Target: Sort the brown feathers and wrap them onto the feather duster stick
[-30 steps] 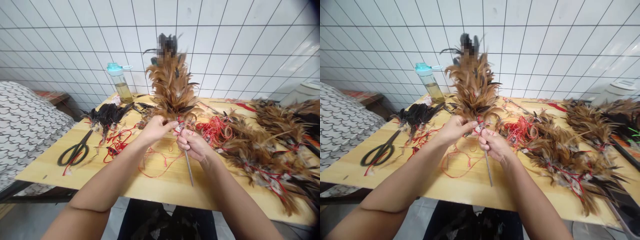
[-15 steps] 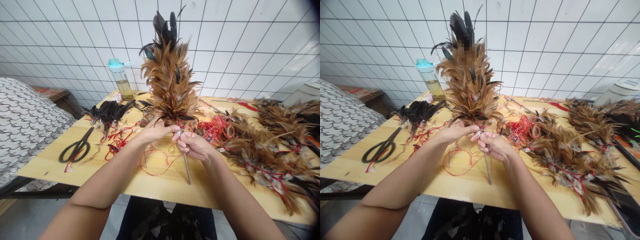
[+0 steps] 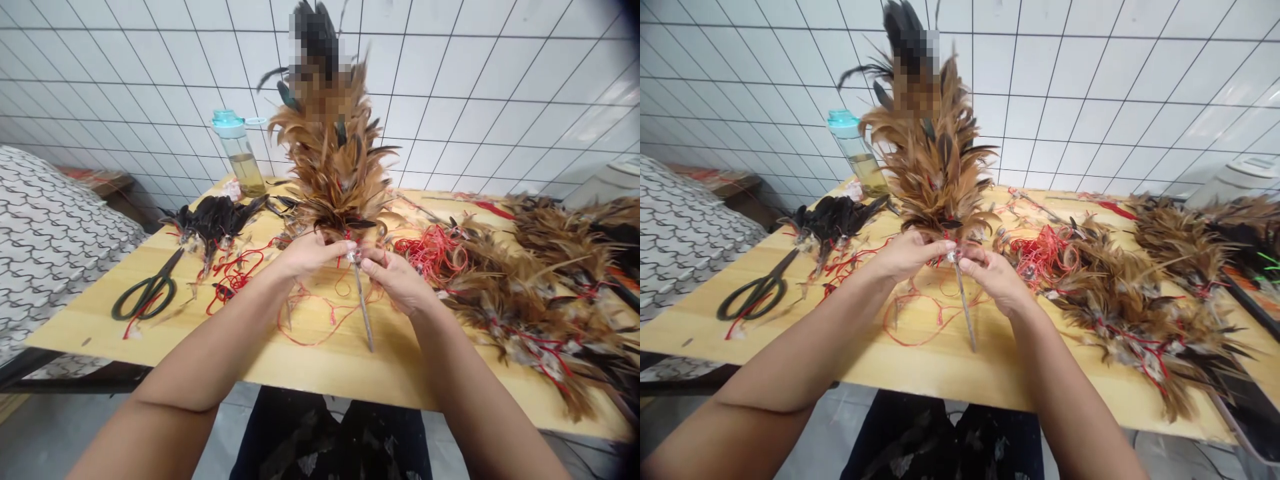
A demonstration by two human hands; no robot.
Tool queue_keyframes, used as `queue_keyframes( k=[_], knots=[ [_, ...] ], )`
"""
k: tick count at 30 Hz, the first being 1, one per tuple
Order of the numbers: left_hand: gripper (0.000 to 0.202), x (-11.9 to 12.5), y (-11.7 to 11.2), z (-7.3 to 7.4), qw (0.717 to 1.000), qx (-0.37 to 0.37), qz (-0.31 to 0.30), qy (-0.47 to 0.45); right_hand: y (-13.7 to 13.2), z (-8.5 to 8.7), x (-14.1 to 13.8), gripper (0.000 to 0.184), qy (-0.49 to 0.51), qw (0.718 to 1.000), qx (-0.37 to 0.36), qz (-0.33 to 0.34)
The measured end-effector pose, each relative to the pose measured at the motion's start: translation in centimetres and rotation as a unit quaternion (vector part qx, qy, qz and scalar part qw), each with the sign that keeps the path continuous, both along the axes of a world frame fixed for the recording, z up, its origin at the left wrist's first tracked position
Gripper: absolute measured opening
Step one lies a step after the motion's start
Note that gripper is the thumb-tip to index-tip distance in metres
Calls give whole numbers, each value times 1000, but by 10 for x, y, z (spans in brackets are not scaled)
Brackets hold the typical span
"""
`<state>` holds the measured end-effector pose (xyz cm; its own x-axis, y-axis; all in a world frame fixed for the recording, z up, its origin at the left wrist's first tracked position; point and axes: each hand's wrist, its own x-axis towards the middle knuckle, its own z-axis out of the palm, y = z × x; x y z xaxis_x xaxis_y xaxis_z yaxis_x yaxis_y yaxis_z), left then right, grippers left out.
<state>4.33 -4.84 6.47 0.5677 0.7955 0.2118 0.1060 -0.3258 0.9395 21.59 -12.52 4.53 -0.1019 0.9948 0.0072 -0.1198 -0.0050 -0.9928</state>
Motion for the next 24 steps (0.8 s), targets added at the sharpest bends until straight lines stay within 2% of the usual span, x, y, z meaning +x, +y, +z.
queue_keyframes(
  k=[3,9,13,19,24],
  knots=[
    [28,2,-4,4,1000,22,-20,-8,0,2,-3,41,-23,999,37,-33],
    [29,8,-9,5,999,22,-32,-15,-2,3,-15,29,-83,992,78,-53],
    [31,4,-12,9,998,55,-34,26,-6,10,-15,32,-114,990,75,-28],
    [33,-1,-14,12,996,78,-26,38,-9,23,-13,35,-165,984,69,0],
    [39,-3,-16,15,991,73,-110,7,-7,24,-19,35,-155,987,31,-22]
  ],
)
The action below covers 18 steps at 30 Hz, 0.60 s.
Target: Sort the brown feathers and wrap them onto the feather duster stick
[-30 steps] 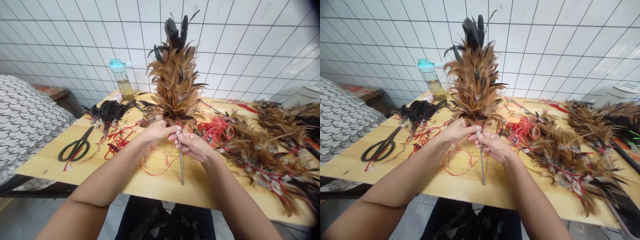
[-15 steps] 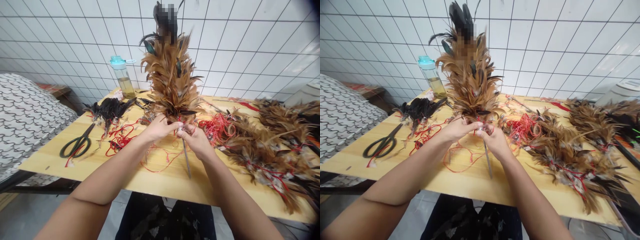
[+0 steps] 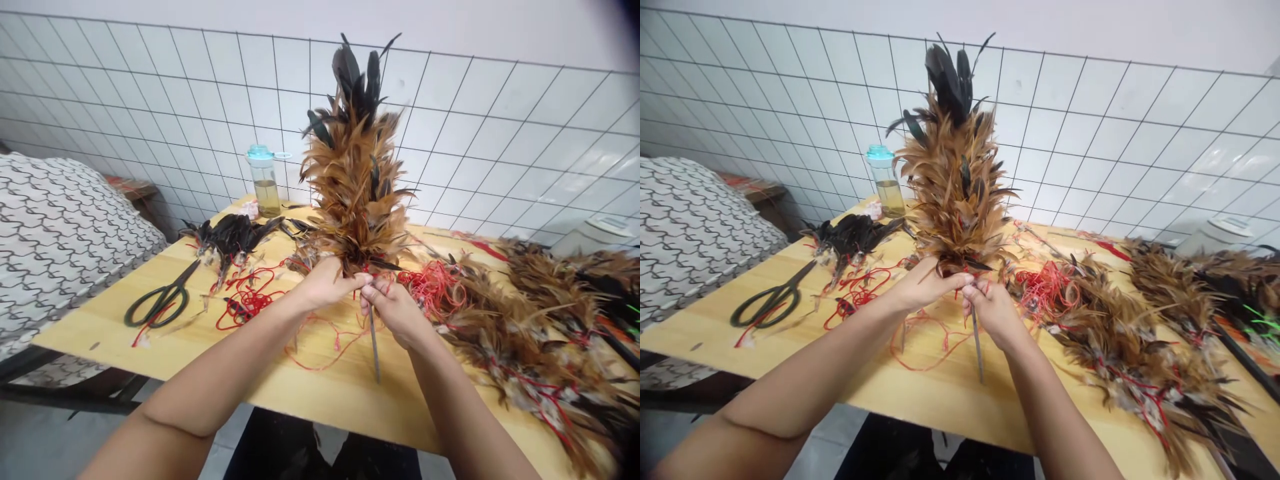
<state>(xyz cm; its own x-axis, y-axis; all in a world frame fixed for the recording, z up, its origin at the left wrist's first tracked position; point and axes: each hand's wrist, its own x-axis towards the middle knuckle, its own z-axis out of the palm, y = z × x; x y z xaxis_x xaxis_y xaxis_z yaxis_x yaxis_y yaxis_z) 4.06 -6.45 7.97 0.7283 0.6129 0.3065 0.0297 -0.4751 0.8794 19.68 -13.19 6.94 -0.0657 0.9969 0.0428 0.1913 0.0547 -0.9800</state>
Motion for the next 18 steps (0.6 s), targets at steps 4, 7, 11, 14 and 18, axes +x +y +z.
queue_keyframes(
  k=[4,7,11,14,18],
  knots=[
    [41,-2,-5,9,998,-48,-34,-12,0,-1,-9,37,76,997,-22,-20],
    [44,-6,-6,16,997,-63,-32,-1,-2,2,-11,42,130,990,-55,-5],
    [48,-6,-4,13,991,-87,-100,-31,-4,12,-6,46,160,982,-98,11],
    [39,2,-6,-1,973,-157,-147,-80,-2,19,2,44,177,981,-79,10],
    [53,11,-9,-16,956,-235,-175,-30,0,27,16,39,176,982,-72,-4]
  ],
)
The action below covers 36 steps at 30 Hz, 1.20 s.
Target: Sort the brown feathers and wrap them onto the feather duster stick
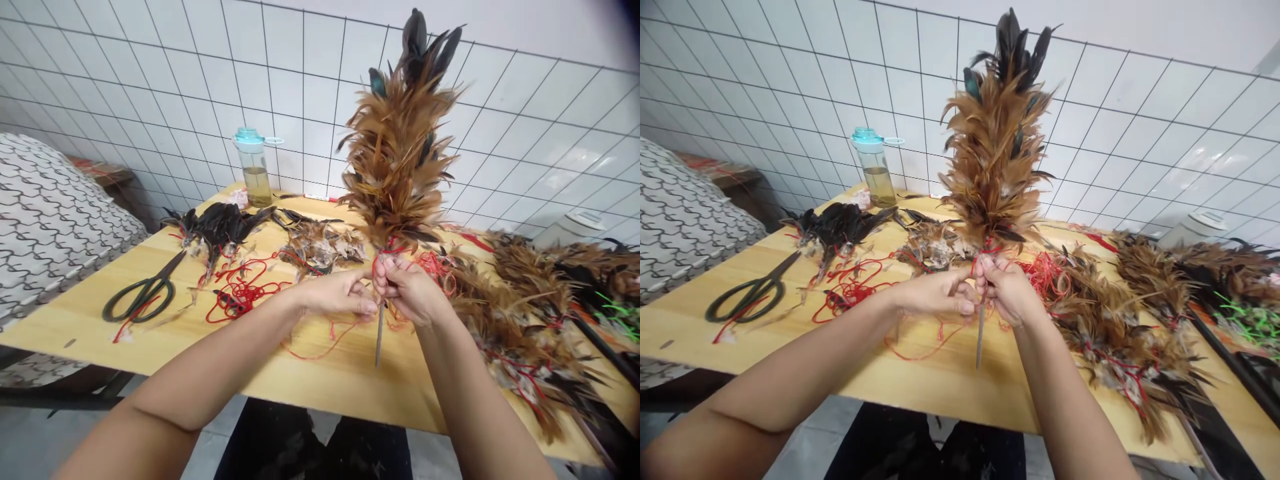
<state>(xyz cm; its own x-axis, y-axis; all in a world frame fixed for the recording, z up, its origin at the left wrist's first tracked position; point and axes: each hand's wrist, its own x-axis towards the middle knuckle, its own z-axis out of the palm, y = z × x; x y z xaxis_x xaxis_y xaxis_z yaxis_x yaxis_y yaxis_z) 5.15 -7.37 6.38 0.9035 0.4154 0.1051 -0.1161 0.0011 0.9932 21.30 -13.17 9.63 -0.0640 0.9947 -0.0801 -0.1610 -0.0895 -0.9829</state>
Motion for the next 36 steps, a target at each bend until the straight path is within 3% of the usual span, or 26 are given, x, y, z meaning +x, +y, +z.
queue_keyframes(
  k=[2,4,8,16,20,25,30,36],
  knots=[
    [39,-2,2,1,998,44,27,36,1,3,7,38,-16,1000,-6,-17],
    [25,-7,5,7,987,118,99,49,1,3,12,39,-21,999,1,-38],
    [26,-15,9,18,952,216,201,78,1,0,18,45,-22,997,20,-69],
    [22,-13,-1,22,885,373,277,38,4,-11,20,42,-78,989,-8,-122],
    [21,-14,6,20,863,381,328,57,3,-14,18,37,-78,985,-20,-156],
    [20,-15,20,10,821,413,383,94,1,-17,18,41,-67,997,-18,-43],
    [21,-14,27,4,878,345,296,147,-4,-13,21,42,13,996,1,93],
    [21,-11,30,1,884,315,323,122,-11,-12,21,43,-6,985,13,173]
  ],
)
